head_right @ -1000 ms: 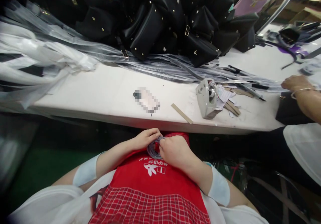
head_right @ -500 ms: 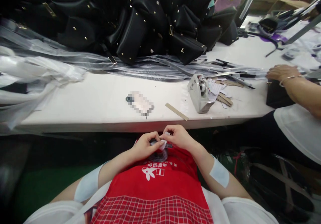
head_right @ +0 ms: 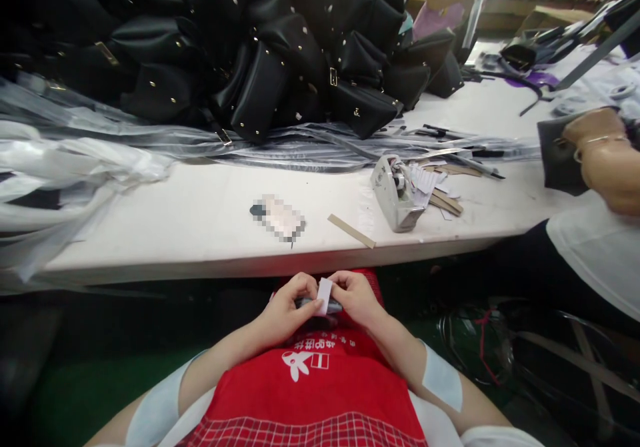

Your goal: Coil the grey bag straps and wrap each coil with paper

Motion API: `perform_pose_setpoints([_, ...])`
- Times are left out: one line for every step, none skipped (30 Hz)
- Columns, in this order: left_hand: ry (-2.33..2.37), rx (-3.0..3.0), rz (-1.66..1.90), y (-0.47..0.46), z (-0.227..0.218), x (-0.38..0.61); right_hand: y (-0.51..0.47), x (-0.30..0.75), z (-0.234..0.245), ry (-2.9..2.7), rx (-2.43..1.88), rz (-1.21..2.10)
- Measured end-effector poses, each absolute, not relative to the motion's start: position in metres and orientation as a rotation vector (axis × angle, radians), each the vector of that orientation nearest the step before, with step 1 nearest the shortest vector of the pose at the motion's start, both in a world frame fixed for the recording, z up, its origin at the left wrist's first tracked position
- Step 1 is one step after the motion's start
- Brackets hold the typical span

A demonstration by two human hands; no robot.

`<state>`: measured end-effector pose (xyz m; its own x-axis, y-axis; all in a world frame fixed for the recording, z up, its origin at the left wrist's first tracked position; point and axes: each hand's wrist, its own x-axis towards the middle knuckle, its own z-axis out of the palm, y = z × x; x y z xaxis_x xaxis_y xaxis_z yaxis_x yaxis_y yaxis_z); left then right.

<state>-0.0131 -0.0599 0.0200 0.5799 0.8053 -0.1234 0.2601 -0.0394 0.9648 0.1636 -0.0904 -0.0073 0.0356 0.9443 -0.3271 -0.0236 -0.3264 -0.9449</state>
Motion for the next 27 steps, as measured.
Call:
perform_pose_setpoints([0.928,1.519,0.504,-0.059,0.019,-0.012,-0.09,0.165,-0.006,-1.021,-1.472,1.412])
perform_pose_setpoints([0.942,1.45,0.46,-0.059,0.018,-0.01,-0.089,0.167,-0.005,-1.044,-1.484,1.425])
perform_pose_setpoints([0.96,1.399,0.432,-0.059,0.016,-0.009,-0.088,0.169,-0.004,-1.058,-1.485,1.459])
perform_pose_setpoints([0.984,1.371,0.419,-0.059,0.014,-0.008,-0.088,0.172,-0.003,-1.059,-1.469,1.502])
perform_pose_setpoints([1.009,1.369,0.421,-0.059,0.012,-0.007,-0.087,0.175,-0.002,-1.051,-1.436,1.548])
perform_pose_setpoints([1.032,1.382,0.434,-0.059,0.011,-0.006,-0.088,0.178,0.0,-1.044,-1.394,1.593])
perform_pose_setpoints([1.048,1.4,0.448,-0.059,0.01,-0.006,-0.088,0.18,0.001,-1.051,-1.35,1.638])
perform_pose_setpoints([1.054,1.419,0.464,-0.06,0.009,-0.005,-0.088,0.183,0.003,-1.071,-1.316,1.676])
perform_pose_setpoints([1.054,1.441,0.48,-0.06,0.009,-0.005,-0.088,0.185,0.005,-1.104,-1.295,1.706])
perform_pose_setpoints([1.049,1.466,0.491,-0.06,0.01,-0.005,-0.088,0.186,0.007,-1.14,-1.29,1.733])
perform_pose_setpoints([1.039,1.491,0.495,-0.06,0.011,-0.006,-0.088,0.188,0.008,-1.169,-1.295,1.757])
perform_pose_setpoints([1.024,1.512,0.489,-0.06,0.012,-0.006,-0.087,0.189,0.01,-1.183,-1.303,1.78])
perform_pose_setpoints([1.007,1.531,0.476,-0.06,0.013,-0.006,-0.086,0.19,0.011,-1.183,-1.308,1.804])
perform_pose_setpoints([0.992,1.543,0.458,-0.06,0.015,-0.006,-0.085,0.19,0.012,-1.18,-1.311,1.829])
perform_pose_setpoints([0.98,1.552,0.434,-0.06,0.016,-0.006,-0.083,0.191,0.013,-1.187,-1.312,1.856])
perform_pose_setpoints([0.975,1.558,0.41,-0.06,0.018,-0.006,-0.083,0.191,0.014,-1.206,-1.313,1.87])
perform_pose_setpoints([0.979,1.566,0.39,-0.06,0.019,-0.005,-0.082,0.191,0.015,-1.239,-1.32,1.861])
perform_pose_setpoints([0.989,1.579,0.373,-0.059,0.02,-0.005,-0.082,0.19,0.016,-1.287,-1.338,1.824])
perform_pose_setpoints([0.996,1.595,0.355,-0.059,0.021,-0.005,-0.083,0.189,0.017,-1.358,-1.366,1.753])
perform_pose_setpoints([0.988,1.605,0.327,-0.057,0.021,-0.005,-0.085,0.188,0.018,-1.457,-1.403,1.647])
perform_pose_setpoints([0.957,1.593,0.286,-0.056,0.02,-0.006,-0.087,0.187,0.019,-1.577,-1.446,1.503])
perform_pose_setpoints([0.904,1.546,0.234,-0.054,0.02,-0.006,-0.09,0.186,0.021,-1.71,-1.481,1.33])
perform_pose_setpoints([0.836,1.463,0.173,-0.052,0.019,-0.008,-0.093,0.186,0.023,-1.847,-1.491,1.151])
perform_pose_setpoints([0.762,1.349,0.118,-0.049,0.018,-0.01,-0.096,0.185,0.025,-1.974,-1.468,0.991])
perform_pose_setpoints([0.696,1.22,0.088,-0.046,0.017,-0.012,-0.1,0.185,0.027,-2.083,-1.417,0.873])
perform_pose_setpoints([0.647,1.093,0.09,-0.043,0.016,-0.014,-0.104,0.185,0.028,-2.167,-1.355,0.799])
perform_pose_setpoints([0.622,0.982,0.119,-0.041,0.016,-0.015,-0.108,0.184,0.03,-2.226,-1.297,0.76])
